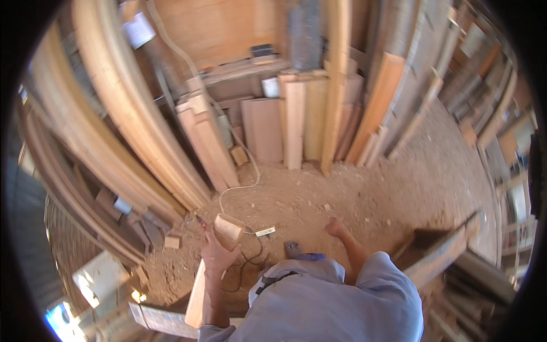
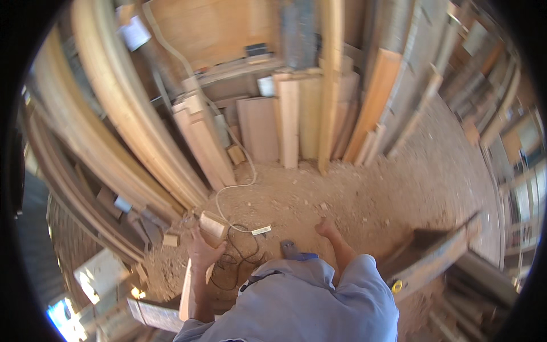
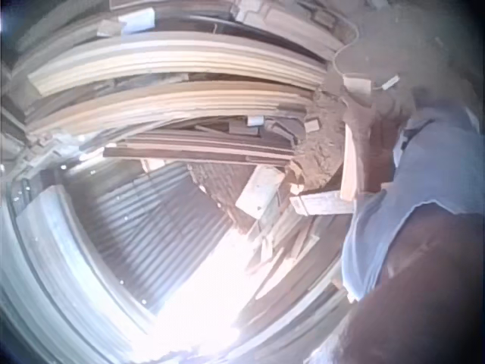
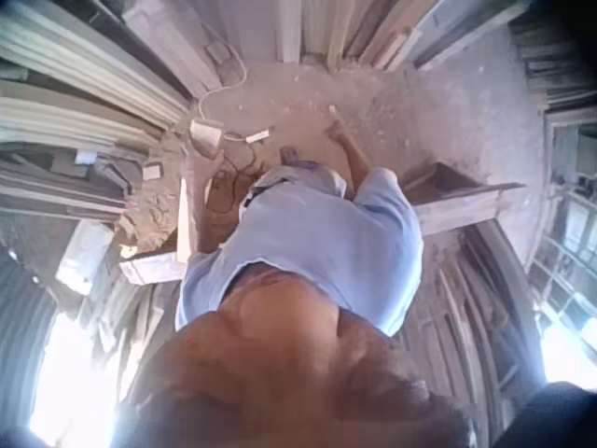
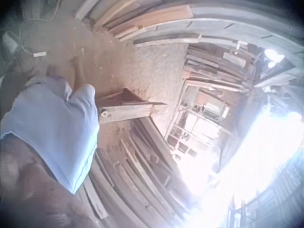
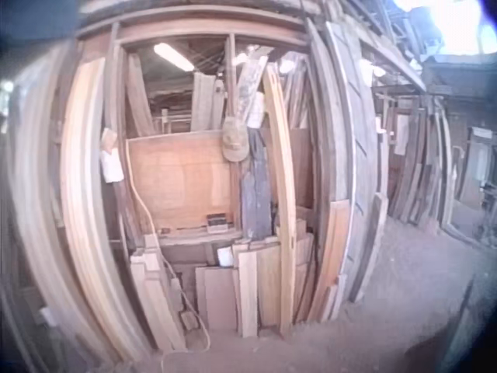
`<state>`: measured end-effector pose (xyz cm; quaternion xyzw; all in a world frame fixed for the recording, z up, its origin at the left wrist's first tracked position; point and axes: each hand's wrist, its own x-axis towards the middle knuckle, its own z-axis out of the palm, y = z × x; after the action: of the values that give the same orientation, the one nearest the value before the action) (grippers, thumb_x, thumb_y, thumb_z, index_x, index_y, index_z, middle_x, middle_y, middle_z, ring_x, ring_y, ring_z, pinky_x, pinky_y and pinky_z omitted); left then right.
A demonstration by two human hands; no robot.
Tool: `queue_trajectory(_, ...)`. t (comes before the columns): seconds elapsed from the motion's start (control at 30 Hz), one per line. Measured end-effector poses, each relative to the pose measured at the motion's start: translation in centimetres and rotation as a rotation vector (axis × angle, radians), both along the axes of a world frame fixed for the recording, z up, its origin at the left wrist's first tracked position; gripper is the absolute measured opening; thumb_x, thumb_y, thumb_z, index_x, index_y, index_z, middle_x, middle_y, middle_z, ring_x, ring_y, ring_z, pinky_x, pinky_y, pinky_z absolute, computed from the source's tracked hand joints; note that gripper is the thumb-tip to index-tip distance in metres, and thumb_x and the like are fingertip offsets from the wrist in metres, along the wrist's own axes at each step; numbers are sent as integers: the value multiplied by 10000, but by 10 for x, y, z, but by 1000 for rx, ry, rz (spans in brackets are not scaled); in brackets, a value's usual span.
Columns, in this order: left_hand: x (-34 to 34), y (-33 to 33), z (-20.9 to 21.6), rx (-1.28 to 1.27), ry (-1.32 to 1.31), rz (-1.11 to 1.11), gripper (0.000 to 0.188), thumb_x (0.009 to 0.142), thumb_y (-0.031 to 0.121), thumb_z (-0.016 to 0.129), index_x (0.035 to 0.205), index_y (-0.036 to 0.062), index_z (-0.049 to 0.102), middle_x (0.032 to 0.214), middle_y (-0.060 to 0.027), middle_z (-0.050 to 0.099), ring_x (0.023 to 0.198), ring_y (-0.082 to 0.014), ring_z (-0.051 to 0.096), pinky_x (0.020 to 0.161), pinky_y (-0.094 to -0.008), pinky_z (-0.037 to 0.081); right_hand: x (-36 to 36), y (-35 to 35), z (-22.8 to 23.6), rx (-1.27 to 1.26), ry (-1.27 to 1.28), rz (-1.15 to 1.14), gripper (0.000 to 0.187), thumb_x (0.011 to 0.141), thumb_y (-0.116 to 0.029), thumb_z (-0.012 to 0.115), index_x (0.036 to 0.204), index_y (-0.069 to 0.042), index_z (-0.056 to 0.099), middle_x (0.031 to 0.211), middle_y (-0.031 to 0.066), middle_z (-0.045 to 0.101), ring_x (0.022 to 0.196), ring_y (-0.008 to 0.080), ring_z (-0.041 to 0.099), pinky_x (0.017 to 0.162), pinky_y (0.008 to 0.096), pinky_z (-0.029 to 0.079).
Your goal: The person uses a router to shape the edges of a small wooden block and a long curved wooden plank, checks the alignment of multiple blocks with a square tool, and places the processed pieces onto stacks of wood in a workshop.
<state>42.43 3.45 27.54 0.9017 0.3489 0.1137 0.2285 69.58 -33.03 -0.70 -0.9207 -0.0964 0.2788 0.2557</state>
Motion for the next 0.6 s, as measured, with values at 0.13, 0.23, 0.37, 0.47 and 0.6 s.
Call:
queue_trajectory(0.13, 29, -26, -21, -141, 178, -238, 1088, 655, 362, 860, 1490, -11, 271, 1345, -337, 504, 1258, -491, 516, 1055, -525, 448, -57, -55, 22, -56, 34, -227, 342, 786, -236, 616, 994, 12, 728, 1014, 278, 719, 1013, 407, 695, 886, 476, 543)
queue_trajectory(0.23, 43, -46, -42, -181, 217, -367, 1087, 666, 367, 858, 1478, -48, 265, 1344, -345, 502, 1251, -495, 522, 1055, -513, 451, -112, -85, 32, -72, 90, -351, 351, 801, -224, 600, 1035, 0, 735, 1058, 282, 712, 1056, 420, 682, 914, 471, 540)
queue_trajectory(0.37, 44, -62, -65, -220, 239, -423, 1086, 670, 358, 861, 1475, -56, 261, 1357, -350, 488, 1268, -492, 509, 1074, -510, 434, -195, -100, 31, -92, 151, -595, 359, 817, -238, 616, 1060, 7, 717, 1091, 296, 700, 1075, 426, 673, 938, 476, 533)
queue_trajectory(0.47, 45, -67, -72, -205, 257, -459, 1087, 672, 346, 862, 1475, -64, 255, 1366, -353, 478, 1283, -493, 495, 1090, -508, 417, -242, -118, 36, -159, 56, -633, 362, 835, -256, 629, 1063, 18, 693, 1022, 309, 699, 1042, 439, 676, 938, 485, 533)
queue_trajectory(0.6, 41, -62, -66, -191, 266, -462, 1083, 676, 334, 862, 1468, -80, 249, 1371, -360, 471, 1291, -499, 483, 1092, -509, 410, -287, -125, 72, -309, -128, -868, 403, 805, -233, 626, 1106, 33, 655, 1147, 299, 650, 1090, 483, 624, 931, 519, 517)
